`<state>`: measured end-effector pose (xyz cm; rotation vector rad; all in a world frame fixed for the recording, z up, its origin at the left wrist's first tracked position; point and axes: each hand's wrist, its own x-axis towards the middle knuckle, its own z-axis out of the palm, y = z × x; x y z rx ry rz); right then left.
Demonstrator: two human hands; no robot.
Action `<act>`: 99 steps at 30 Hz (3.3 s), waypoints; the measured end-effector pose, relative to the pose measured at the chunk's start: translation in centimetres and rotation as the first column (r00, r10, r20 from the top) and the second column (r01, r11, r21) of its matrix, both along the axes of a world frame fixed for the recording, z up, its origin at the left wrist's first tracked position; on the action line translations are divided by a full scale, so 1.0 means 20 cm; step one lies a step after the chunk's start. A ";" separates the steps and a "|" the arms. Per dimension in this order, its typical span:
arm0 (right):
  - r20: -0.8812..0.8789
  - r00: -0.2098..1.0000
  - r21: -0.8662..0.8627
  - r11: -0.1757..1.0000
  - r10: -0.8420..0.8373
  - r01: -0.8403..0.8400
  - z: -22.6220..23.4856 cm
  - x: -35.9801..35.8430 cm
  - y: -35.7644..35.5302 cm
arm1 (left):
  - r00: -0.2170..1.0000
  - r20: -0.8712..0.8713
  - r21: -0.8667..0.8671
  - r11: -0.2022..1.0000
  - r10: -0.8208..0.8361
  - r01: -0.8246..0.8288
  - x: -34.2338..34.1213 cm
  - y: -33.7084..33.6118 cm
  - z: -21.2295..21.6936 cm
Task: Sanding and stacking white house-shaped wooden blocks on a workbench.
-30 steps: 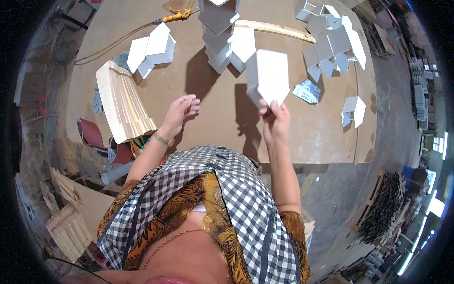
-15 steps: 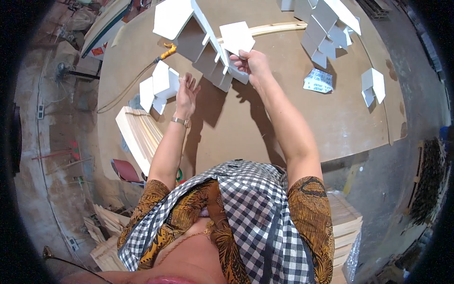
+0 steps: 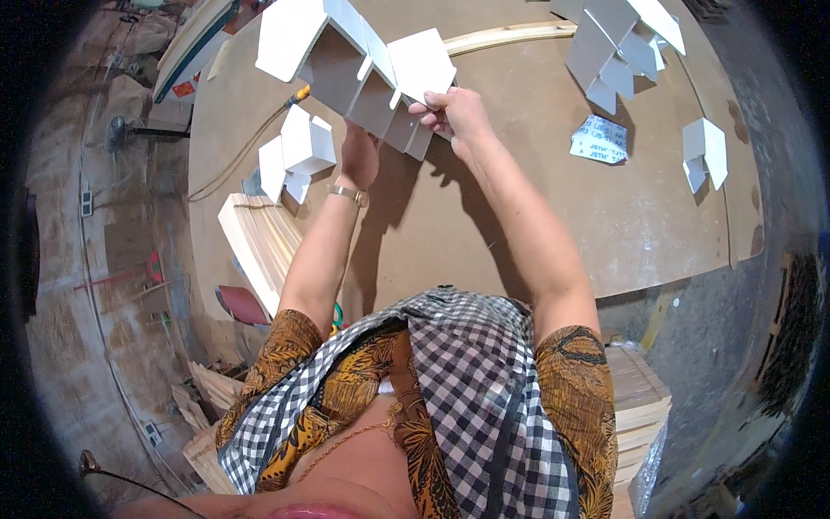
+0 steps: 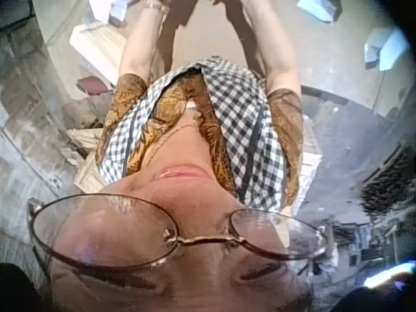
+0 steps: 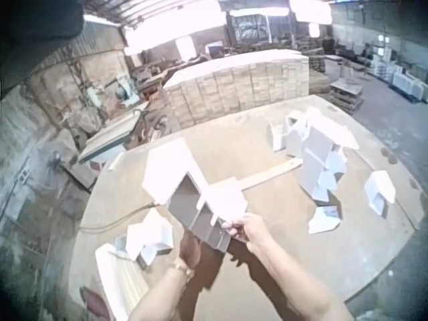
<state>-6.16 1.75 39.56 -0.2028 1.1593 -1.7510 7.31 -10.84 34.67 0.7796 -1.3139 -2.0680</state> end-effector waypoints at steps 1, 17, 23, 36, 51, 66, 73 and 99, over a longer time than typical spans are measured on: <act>0.003 1.000 0.002 1.000 0.004 -0.004 0.00 0.00 0.00 | 1.000 -0.012 -0.007 1.000 -0.013 0.013 0.00 0.00 0.00; -0.276 0.935 0.229 0.930 -0.222 0.288 -0.07 -0.10 0.13 | 0.996 0.087 -0.042 0.999 -0.026 0.030 0.03 -0.09 -0.02; -0.514 0.835 0.150 0.938 -0.196 0.313 -0.19 -0.09 0.06 | 0.999 0.028 -0.044 0.999 0.024 -0.023 0.00 -0.15 -0.02; -0.713 0.694 0.331 0.920 0.100 0.208 -0.33 -0.11 -0.08 | 0.991 0.103 0.038 0.995 0.088 -0.092 -0.06 -0.11 -0.02; -0.691 0.674 0.387 0.921 0.261 0.040 -0.33 -0.18 -0.14 | 0.992 0.126 0.004 1.000 0.003 -0.003 0.01 -0.09 0.10; -0.764 0.503 0.487 0.873 0.405 0.037 -0.30 -0.10 -0.13 | 0.994 0.096 -0.003 0.999 -0.044 0.044 0.04 -0.11 0.01; -0.555 0.829 0.329 0.933 0.067 0.145 -0.32 0.04 0.11 | 0.900 0.165 -0.200 0.907 0.404 -0.371 0.25 -0.20 -0.23; -0.370 0.923 0.361 0.932 0.102 0.042 -0.33 0.10 -0.05 | 0.758 0.195 0.194 0.733 0.623 -0.652 0.57 -0.24 -0.23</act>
